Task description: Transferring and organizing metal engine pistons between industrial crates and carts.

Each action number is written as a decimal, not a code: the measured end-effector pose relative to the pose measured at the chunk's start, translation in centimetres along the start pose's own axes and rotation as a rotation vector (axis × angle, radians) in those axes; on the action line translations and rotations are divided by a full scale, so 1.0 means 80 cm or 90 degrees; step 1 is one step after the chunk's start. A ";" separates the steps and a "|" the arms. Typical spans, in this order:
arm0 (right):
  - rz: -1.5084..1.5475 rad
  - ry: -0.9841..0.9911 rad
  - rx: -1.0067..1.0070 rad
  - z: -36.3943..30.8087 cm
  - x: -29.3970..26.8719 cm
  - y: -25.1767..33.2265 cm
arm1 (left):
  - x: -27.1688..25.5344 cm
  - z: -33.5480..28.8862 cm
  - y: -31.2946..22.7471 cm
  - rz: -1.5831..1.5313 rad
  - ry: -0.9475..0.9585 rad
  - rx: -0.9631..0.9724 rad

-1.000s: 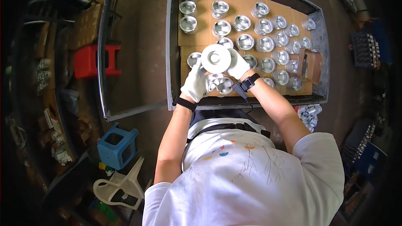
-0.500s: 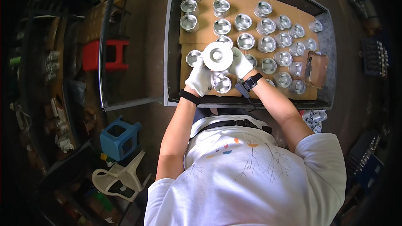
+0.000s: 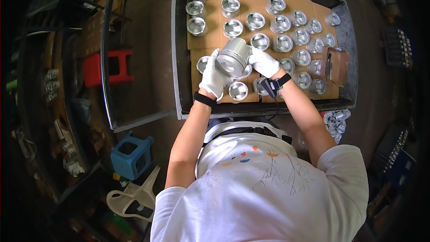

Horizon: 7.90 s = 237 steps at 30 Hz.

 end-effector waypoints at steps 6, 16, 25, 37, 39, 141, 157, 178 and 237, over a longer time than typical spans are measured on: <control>-0.184 0.033 0.018 0.004 0.055 0.023 | -0.038 -0.007 -0.030 0.089 -0.045 0.074; -0.500 -0.038 -0.064 0.027 0.077 0.038 | -0.035 -0.021 -0.055 -0.007 0.007 -0.013; -0.229 -0.177 0.057 0.055 0.067 0.005 | -0.079 -0.015 -0.062 0.132 -0.062 0.049; -0.052 -0.055 0.219 0.044 0.057 -0.064 | -0.066 -0.032 -0.068 0.077 0.049 0.002; -0.115 -0.060 0.218 0.061 0.050 -0.064 | -0.088 -0.034 -0.072 0.039 0.019 0.022; -0.512 0.074 -0.071 0.064 0.113 0.059 | -0.028 -0.034 -0.105 0.241 0.089 0.182; -0.387 -0.090 -0.150 0.079 0.093 0.051 | -0.056 -0.036 -0.085 0.072 -0.032 0.030; -0.358 -0.158 -0.123 0.271 -0.034 -0.049 | -0.142 -0.044 -0.085 -0.007 -0.025 0.006; -0.138 -0.045 -0.069 0.091 0.050 -0.046 | -0.007 -0.026 -0.097 0.009 0.074 0.023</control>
Point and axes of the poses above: each hand's wrist, its own z-axis towards the middle knuckle, its own x-axis out of the palm, y = z × x, the point moved 7 cm from there along z, towards the middle knuckle, and after that the axes turned 1 degree about -x, right-handed, at the moved point
